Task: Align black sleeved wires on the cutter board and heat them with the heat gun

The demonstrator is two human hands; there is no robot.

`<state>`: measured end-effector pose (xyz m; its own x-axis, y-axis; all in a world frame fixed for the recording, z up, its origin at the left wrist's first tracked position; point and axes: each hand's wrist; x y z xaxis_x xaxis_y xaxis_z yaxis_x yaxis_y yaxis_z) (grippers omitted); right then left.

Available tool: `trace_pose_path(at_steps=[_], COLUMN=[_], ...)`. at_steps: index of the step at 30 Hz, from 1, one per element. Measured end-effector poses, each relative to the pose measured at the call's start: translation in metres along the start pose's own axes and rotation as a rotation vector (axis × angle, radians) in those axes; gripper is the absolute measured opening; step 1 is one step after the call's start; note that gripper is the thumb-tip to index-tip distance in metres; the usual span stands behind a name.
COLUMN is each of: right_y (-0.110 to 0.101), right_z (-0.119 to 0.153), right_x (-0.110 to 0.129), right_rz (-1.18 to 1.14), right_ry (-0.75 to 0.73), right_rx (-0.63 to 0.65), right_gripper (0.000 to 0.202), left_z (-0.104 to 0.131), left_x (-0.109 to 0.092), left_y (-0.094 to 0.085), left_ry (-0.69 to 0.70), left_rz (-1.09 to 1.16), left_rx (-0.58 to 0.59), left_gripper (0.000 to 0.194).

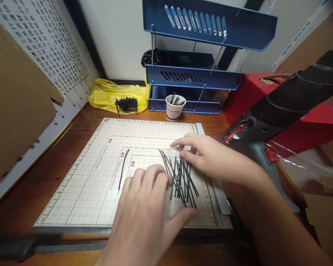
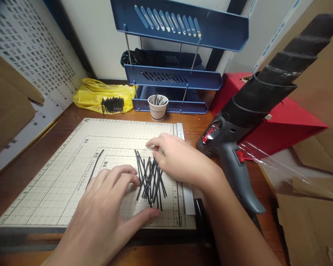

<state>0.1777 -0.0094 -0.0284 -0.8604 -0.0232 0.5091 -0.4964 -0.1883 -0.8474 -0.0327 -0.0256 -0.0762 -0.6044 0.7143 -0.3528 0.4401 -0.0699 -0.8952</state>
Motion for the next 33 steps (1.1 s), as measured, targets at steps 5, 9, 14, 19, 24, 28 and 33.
trace_pose_path(at_steps=[5, 9, 14, 19, 24, 28, 33], right_y=[-0.007, -0.008, 0.005, 0.011, 0.008, 0.006, 0.006], right_z=[0.009, 0.025, 0.032, 0.027, 0.022, 0.015, 0.008], right_x=[-0.001, -0.002, -0.005, 0.0, 0.007, 0.016, 0.022], right_rz=[-0.034, 0.033, -0.014, -0.054, -0.027, -0.008, 0.058], right_ry=[-0.002, 0.244, 0.299, 0.247, 0.117, 0.05, 0.085], right_rx=[-0.03, -0.114, -0.026, -0.081, -0.123, -0.095, -0.051], right_gripper=[0.031, 0.026, 0.022, 0.019, 0.016, 0.019, 0.024], left_z=[0.001, -0.002, -0.006, 0.0, 0.002, 0.002, 0.007], left_x=[0.001, 0.006, 0.01, 0.009, 0.009, 0.006, 0.005], left_y=[-0.002, -0.007, -0.008, -0.007, -0.008, -0.007, -0.005], left_ry=[-0.002, -0.016, 0.04, 0.104, 0.088, 0.062, 0.073], left_rz=[0.05, 0.058, -0.081, -0.086, -0.049, -0.025, 0.022], left_rx=[0.001, -0.032, 0.013, 0.022, -0.026, -0.018, 0.01], left_gripper=[0.036, 0.028, 0.042, 0.04, 0.038, 0.044, 0.051])
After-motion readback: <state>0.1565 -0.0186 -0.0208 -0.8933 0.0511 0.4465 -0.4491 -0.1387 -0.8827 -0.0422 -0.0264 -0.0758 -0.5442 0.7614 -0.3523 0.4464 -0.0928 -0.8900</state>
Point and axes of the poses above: each hand's wrist, its own z-axis away from the middle knuckle, its own y-axis out of the palm, x = y × z, and after that the axes turned 2 degrees about x, right-handed
